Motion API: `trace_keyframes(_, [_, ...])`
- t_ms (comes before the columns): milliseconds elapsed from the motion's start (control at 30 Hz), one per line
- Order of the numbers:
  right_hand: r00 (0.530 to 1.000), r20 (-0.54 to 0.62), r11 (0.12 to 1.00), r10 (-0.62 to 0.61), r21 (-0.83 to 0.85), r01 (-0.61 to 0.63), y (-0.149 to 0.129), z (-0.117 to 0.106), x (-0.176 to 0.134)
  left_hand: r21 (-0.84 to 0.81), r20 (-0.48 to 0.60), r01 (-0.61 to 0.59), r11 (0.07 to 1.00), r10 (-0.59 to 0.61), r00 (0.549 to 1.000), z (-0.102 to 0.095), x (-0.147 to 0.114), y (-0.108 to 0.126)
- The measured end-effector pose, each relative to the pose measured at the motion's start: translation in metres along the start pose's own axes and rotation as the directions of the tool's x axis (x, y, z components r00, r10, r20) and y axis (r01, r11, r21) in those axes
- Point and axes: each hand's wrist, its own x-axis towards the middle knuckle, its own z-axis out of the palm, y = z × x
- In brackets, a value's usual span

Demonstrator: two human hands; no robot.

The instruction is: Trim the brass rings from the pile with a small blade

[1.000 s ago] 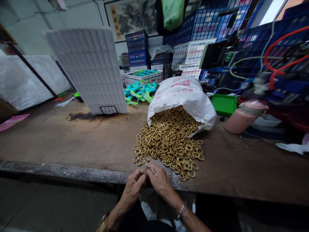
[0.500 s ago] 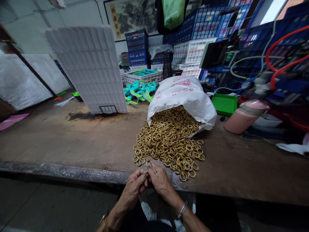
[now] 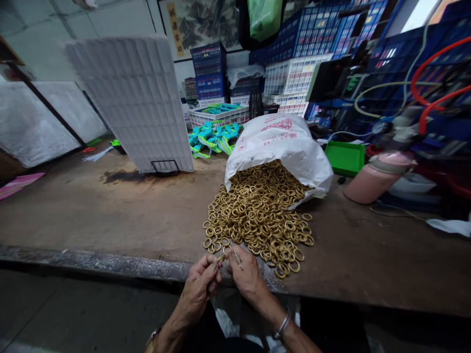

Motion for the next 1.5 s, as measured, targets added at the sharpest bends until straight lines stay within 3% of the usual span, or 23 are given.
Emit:
trace_keyframes(133, [0.983,0.121,0.965,-0.141,-0.206,0.163,0.003,0.0,-0.007,0.137,-0.022,-0.114,0.984,0.118,0.993,-0.003,0.004,-0.003])
trace_keyframes(267, [0.968,0.194,0.889,-0.159,-0.398,0.225,0.006,0.001,-0.011,0.234,-0.012,-0.209,0.95,0.218,0.976,-0.005,0.005,-0.004])
trace_keyframes(400, [0.972,0.183,0.822,-0.148,-0.523,0.224,0.001,0.001,-0.01,0.219,-0.004,-0.134,0.966,0.139,0.99,-0.007,0.003,-0.002])
trace_keyframes(533, [0.994,0.083,0.774,-0.073,-0.624,0.109,-0.002,-0.009,-0.004,0.074,0.028,0.017,0.997,-0.019,0.999,-0.005,-0.002,0.001])
trace_keyframes(633, [0.997,-0.07,0.737,0.026,-0.673,-0.067,0.005,-0.035,-0.002,-0.042,0.087,0.089,0.995,-0.085,0.993,-0.003,-0.007,0.006])
trace_keyframes(800, [0.942,-0.335,0.801,-0.017,-0.568,-0.188,0.038,-0.099,-0.022,-0.206,0.082,0.162,0.965,-0.148,0.986,-0.002,-0.005,0.008])
trace_keyframes(933, [0.904,-0.427,0.838,0.019,-0.486,-0.248,0.068,-0.123,-0.049,-0.267,0.043,0.159,0.951,-0.153,0.987,-0.003,0.0,0.0])
trace_keyframes(1133, [0.936,-0.352,0.827,-0.001,-0.527,-0.197,0.077,-0.102,-0.071,-0.338,0.042,0.203,0.919,-0.201,0.979,-0.007,0.003,-0.005])
trace_keyframes(1333, [0.955,-0.292,0.681,0.047,-0.69,-0.245,0.06,-0.076,-0.058,-0.421,0.122,0.328,0.846,-0.305,0.944,-0.006,0.003,-0.006])
trace_keyframes(1500, [0.954,-0.289,0.643,0.074,-0.717,-0.267,0.056,-0.071,-0.05,-0.396,0.075,0.318,0.861,-0.315,0.946,-0.003,0.002,-0.015])
